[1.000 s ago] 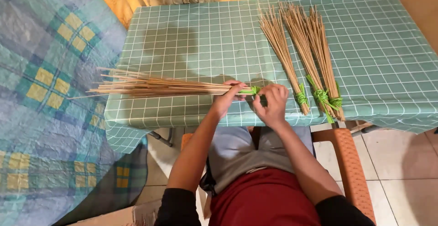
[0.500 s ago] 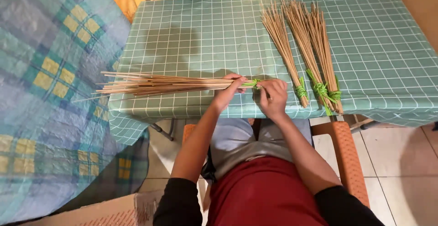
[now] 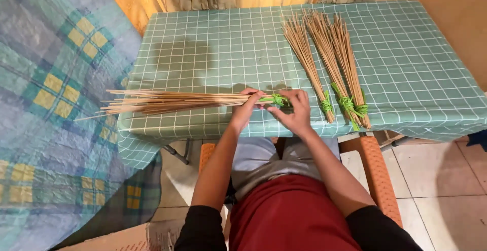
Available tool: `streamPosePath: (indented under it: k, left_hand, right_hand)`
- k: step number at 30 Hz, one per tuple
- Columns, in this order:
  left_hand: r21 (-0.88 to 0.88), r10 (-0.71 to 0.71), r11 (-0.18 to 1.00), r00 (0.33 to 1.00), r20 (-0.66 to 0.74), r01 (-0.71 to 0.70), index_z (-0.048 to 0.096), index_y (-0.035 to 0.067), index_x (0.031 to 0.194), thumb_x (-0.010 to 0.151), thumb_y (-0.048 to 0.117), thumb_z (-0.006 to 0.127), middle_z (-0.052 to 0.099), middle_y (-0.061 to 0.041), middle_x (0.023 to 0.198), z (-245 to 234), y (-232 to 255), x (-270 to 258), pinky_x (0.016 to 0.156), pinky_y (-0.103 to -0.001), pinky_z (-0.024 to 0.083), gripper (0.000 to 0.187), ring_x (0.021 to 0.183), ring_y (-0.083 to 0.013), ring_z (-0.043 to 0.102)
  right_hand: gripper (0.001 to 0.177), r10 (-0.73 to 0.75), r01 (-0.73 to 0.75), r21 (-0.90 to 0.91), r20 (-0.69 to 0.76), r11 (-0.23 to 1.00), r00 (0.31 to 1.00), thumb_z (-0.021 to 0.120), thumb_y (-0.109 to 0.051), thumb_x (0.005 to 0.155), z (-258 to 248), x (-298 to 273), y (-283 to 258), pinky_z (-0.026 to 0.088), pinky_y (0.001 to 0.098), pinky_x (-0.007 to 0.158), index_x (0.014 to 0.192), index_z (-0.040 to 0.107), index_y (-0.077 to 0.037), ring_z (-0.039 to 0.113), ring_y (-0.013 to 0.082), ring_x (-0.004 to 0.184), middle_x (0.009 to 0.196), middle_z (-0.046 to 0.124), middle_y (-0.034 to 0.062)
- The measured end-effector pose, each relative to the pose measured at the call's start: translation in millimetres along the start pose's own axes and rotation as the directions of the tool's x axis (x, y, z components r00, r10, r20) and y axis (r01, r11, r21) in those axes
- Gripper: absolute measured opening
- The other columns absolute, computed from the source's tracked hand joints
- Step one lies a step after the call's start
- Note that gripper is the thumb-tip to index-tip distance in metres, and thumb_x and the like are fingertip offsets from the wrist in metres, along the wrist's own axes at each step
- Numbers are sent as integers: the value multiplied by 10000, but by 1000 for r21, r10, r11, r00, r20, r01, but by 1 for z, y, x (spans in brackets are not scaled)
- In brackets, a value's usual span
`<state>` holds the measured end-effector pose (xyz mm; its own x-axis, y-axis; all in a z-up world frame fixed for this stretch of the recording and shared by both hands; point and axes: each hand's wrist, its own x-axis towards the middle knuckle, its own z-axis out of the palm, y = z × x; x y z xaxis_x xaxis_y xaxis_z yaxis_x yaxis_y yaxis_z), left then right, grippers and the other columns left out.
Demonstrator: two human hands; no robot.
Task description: The person is untying, sorting, and re-bundling thin wooden sticks on a table, using green plastic strips to secure them.
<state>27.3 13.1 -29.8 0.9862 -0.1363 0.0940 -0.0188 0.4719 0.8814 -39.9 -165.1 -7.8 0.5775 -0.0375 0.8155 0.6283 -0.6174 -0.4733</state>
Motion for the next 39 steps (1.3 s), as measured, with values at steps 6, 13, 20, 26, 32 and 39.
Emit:
streamPosePath:
  k: [6, 13, 20, 26, 32, 39]
  left_hand:
    - [-9, -19, 1000, 1000, 15, 19, 686, -32, 988, 879, 168, 814, 721, -250, 897, -3, -13, 6, 528, -331, 642, 261, 614, -270, 725]
    - [8, -6, 1000, 999, 54, 5, 715, -32, 931, 886, 155, 803, 703, -240, 839, 0, -6, 2, 520, -315, 631, 212, 609, -265, 727]
    - [-15, -1, 1000, 999, 49, 2, 696, -59, 994, 883, 153, 816, 689, -259, 856, 2, -4, 7, 526, -330, 648, 268, 615, -281, 730]
    - [11, -14, 1000, 998, 67, 13, 696, -47, 981, 904, 171, 792, 705, -237, 866, 1, -4, 6, 545, -314, 647, 250, 630, -257, 732]
    - [16, -24, 1000, 997, 72, 23, 690, -31, 978, 899, 191, 798, 715, -237, 876, -2, -9, 7, 548, -325, 654, 259, 632, -265, 737]
    - [-20, -48, 999, 998, 43, 48, 688, -12, 976, 891, 187, 803, 725, -249, 900, -3, -15, 11, 532, -355, 656, 245, 629, -294, 744]
  right_hand:
    - [162, -21, 18, -35, -67, 999, 998, 906, -179, 859, 5, -7, 15, 537, 381, 847, 1012, 854, -176, 642, 267, 893, 987, 698, 55]
    - [111, 184, -191, 219, 54, 957, 981, 857, -62, 874, 1, -17, 48, 504, 424, 940, 980, 827, -80, 664, 301, 964, 1000, 717, 140]
    - [110, 384, -353, 422, 11, 835, 923, 694, 88, 848, -8, -8, 40, 495, 372, 916, 865, 683, -20, 658, 229, 902, 905, 675, 140]
    - [166, 512, -402, 568, -40, 718, 858, 646, 106, 880, -9, -2, 27, 513, 297, 825, 815, 631, -46, 666, 159, 813, 815, 710, 118]
    - [151, 466, -402, 497, -4, 769, 885, 676, 102, 906, -12, -7, 34, 525, 323, 835, 848, 665, -37, 664, 168, 822, 818, 713, 119]
    - [149, 318, -298, 306, -18, 904, 948, 765, 88, 870, -8, -12, 33, 510, 367, 845, 894, 697, -43, 676, 257, 855, 859, 704, 121]
